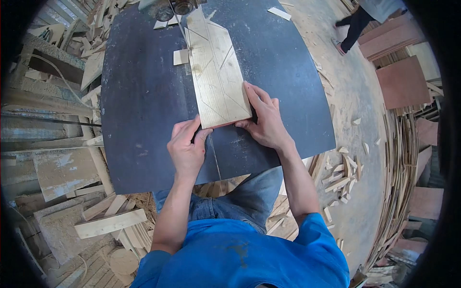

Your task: Cutting intricate shapes into a wooden board using a vertical band saw in a workshop.

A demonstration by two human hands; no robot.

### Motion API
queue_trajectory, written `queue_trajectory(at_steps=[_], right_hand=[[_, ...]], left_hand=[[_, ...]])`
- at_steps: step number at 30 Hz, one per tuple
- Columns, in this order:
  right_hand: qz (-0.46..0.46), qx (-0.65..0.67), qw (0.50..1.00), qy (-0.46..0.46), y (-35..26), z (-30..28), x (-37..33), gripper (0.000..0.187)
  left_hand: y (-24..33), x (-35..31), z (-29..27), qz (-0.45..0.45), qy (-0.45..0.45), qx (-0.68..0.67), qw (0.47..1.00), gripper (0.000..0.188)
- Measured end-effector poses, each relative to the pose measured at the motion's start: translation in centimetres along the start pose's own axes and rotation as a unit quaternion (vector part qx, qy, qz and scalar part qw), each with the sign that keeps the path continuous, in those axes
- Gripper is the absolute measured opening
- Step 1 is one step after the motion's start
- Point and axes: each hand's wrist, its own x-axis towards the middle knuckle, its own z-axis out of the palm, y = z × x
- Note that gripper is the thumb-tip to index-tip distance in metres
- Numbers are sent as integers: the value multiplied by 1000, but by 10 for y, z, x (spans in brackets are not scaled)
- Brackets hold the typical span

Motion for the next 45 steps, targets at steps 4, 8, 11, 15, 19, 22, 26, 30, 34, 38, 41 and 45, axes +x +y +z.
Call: queue_trajectory(at_steps=[4, 8, 11, 15, 19, 22, 26, 30, 34, 38, 41, 45], right_hand=[[-1, -1, 1000, -1, 1, 0, 4, 100], [-2, -3, 1000, 1, 4, 0, 6, 101], [-7, -4, 1000, 0, 6, 0, 6, 101], [-3, -4, 1000, -3, 8, -2, 9, 101], [-2, -5, 1000, 6, 7, 0, 12, 101], [-2, -7, 1000, 8, 7, 1, 14, 100], [-1, -9, 1000, 10, 9, 2, 15, 100], [0, -3, 1000, 14, 8, 1, 17, 101], [-1, -5, 1000, 13, 9, 3, 20, 101], [2, -12, 1000, 11, 8, -1, 21, 101], [1, -13, 1000, 12, 10, -1, 24, 101], [-6, -23, 999, 25, 12, 3, 24, 102]], left_hand=[[-1, 1, 2, -15, 8, -2, 1000, 41], [0, 2, 3, -23, 9, -4, 1000, 40], [-2, 4, 4, -17, 9, -8, 1000, 40], [1, 6, 5, -26, 8, 2, 1000, 39], [0, 6, 7, -45, 26, -7, 999, 36], [2, 8, 8, -44, 31, 3, 999, 35], [1, 8, 10, -53, 37, -16, 998, 34], [0, 9, 10, -45, 36, -1, 998, 34], [-1, 12, 10, -31, 39, 9, 999, 33], [3, 14, 13, -62, 42, -19, 997, 31], [2, 14, 14, -73, 49, -18, 996, 31], [2, 16, 14, -79, 55, -18, 995, 29]])
